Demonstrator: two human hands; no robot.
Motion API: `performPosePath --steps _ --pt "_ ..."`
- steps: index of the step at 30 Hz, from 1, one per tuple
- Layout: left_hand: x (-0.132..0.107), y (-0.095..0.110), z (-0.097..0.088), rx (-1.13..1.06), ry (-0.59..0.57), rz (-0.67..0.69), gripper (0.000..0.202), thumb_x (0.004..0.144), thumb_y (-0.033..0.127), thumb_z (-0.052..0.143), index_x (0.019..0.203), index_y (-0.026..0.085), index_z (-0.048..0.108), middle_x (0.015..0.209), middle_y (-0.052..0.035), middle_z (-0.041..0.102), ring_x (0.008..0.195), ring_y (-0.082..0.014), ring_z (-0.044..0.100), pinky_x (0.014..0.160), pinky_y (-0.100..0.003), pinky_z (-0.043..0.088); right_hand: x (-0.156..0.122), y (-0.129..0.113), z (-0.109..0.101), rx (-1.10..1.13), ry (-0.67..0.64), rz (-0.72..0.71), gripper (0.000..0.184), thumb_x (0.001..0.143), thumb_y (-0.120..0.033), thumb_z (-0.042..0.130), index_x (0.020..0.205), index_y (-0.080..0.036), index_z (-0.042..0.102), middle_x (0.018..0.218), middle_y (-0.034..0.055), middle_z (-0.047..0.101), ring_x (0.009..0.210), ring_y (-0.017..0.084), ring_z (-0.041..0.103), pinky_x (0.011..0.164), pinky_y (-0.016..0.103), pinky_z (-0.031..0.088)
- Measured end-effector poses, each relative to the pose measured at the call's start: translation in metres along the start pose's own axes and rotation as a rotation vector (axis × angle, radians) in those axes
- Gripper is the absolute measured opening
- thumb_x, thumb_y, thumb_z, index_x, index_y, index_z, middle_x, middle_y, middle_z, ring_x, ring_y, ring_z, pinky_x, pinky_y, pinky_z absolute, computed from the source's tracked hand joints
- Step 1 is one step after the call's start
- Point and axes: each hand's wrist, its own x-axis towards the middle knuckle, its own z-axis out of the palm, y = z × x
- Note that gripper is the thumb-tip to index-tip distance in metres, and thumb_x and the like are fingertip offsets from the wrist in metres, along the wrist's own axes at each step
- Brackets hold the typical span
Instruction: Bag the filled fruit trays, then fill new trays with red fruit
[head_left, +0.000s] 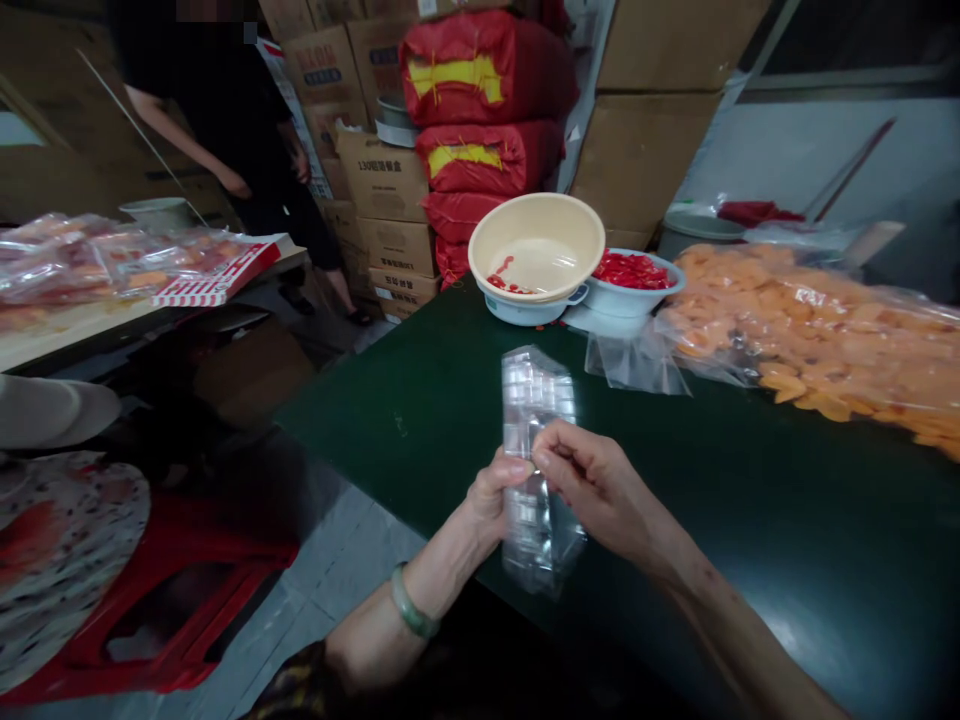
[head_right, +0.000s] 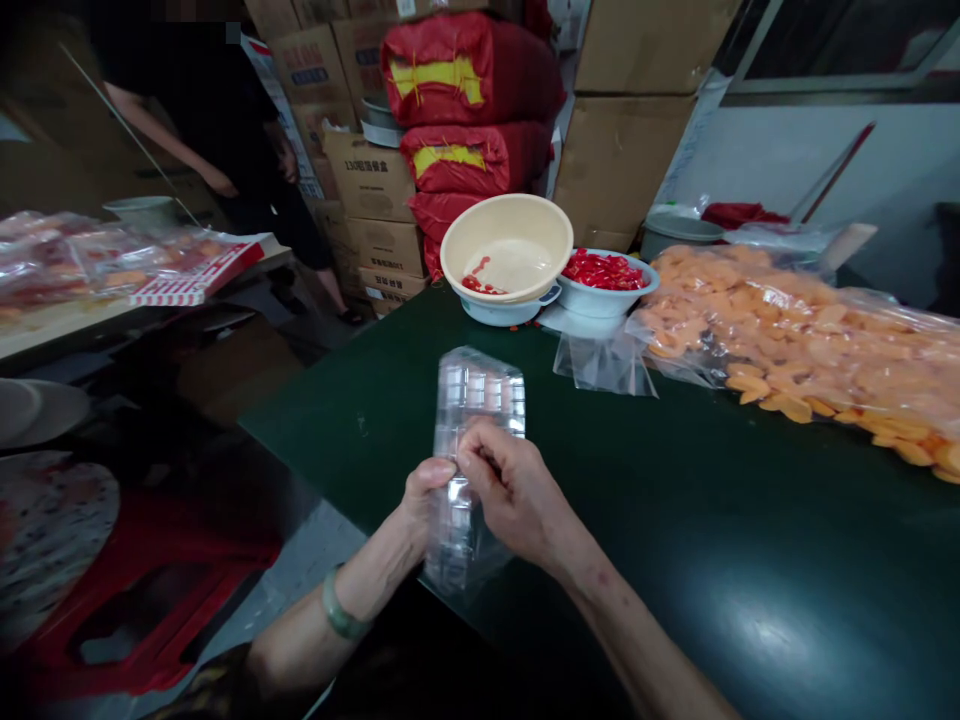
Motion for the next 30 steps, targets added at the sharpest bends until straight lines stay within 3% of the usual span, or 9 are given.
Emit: performPosePath --steps 5,8,10,15,20,23,27,29,30 --pt "-0.028 0.052 -0.045 -0.027 -0.035 0.14 0.08 0.058 0.042 0.063 0.131 0.019 0.039 0.109 -0.0149 0.061 0.099 -0.0316 0.059 0.084 -0.046 0.043 0.023 0.026 -0.026 0.432 0.06 0.112 0.021 0.087 -0.03 0.052 0.072 -0.018 0.047 0.062 -0.0052 0.045 0.045 0.004 0.032 0.043 0.019 0.022" --pt "-0.063 0.084 -0.074 0.004 -0.03 0.295 0.092 0.057 0.054 0.06 0.138 0.022 0.029 0.125 -0.0167 0.052 0.114 -0.0373 0.049 0.094 -0.054 0.035 0.067 0.067 -0.021 0.696 0.041 0.377 0.019 0.086 -0.026 0.054 0.072 -0.017 0.045 0.067 -0.0045 0.051 0.039 0.002 0.025 0.038 0.016 0.017" --pt "-0.085 0.096 -0.088 0.001 -0.003 0.374 0.094 0.055 0.057 0.059 0.139 0.027 0.029 0.126 -0.0127 0.053 0.117 -0.0375 0.047 0.094 -0.054 0.036 0.106 0.096 -0.006 0.719 0.087 0.587 0.018 0.089 -0.019 0.048 0.071 -0.016 0.045 0.067 -0.0043 0.052 0.039 0.001 0.025 0.037 0.015 0.019" --pt "-0.11 0.099 -0.106 0.045 0.091 0.307 0.086 0.048 0.054 0.064 0.131 0.042 0.043 0.101 -0.0009 0.068 0.101 -0.0369 0.058 0.076 -0.049 0.05 0.207 0.14 0.033 0.604 0.167 0.827 0.016 0.091 -0.027 0.05 0.097 -0.013 0.056 0.083 0.0009 0.057 0.059 0.008 0.052 0.051 0.02 0.045" --pt "-0.089 0.096 -0.103 0.059 0.086 0.309 0.092 0.05 0.053 0.063 0.136 0.035 0.037 0.109 -0.0056 0.064 0.102 -0.0376 0.056 0.08 -0.052 0.048 0.268 0.142 0.037 0.455 0.244 0.961 0.028 0.089 -0.031 0.053 0.113 -0.014 0.054 0.107 0.0071 0.058 0.087 0.017 0.059 0.072 0.034 0.052" --pt "-0.065 0.099 -0.09 0.047 0.077 0.341 0.095 0.056 0.052 0.063 0.14 0.027 0.028 0.118 -0.0115 0.059 0.11 -0.0366 0.052 0.089 -0.052 0.041 0.267 0.13 0.026 0.36 0.28 0.943 0.024 0.089 -0.029 0.053 0.107 -0.013 0.056 0.096 0.0048 0.06 0.075 0.013 0.06 0.063 0.028 0.052" --pt "-0.033 0.093 -0.064 0.018 0.084 0.37 0.089 0.061 0.045 0.063 0.138 0.02 0.028 0.113 -0.0144 0.059 0.107 -0.0331 0.054 0.089 -0.046 0.041 0.209 0.09 0.016 0.29 0.293 0.741 0.013 0.088 -0.026 0.054 0.085 -0.014 0.055 0.061 -0.0044 0.054 0.044 0.004 0.048 0.038 0.015 0.038" --pt "-0.018 0.081 -0.052 0.012 0.094 0.355 0.082 0.06 0.039 0.065 0.134 0.019 0.035 0.107 -0.0125 0.061 0.1 -0.0304 0.058 0.084 -0.041 0.044 0.164 0.063 0.017 0.307 0.173 0.616 0.017 0.083 -0.03 0.06 0.075 -0.015 0.055 0.053 -0.0061 0.053 0.039 0.004 0.047 0.035 0.014 0.034" --pt "-0.01 0.073 -0.047 0.011 0.092 0.346 0.077 0.06 0.036 0.065 0.131 0.018 0.039 0.104 -0.0114 0.062 0.095 -0.029 0.06 0.082 -0.04 0.045 0.142 0.051 0.018 0.316 0.031 0.561 0.019 0.077 -0.03 0.066 0.07 -0.015 0.056 0.05 -0.0054 0.054 0.037 0.005 0.047 0.033 0.015 0.034"
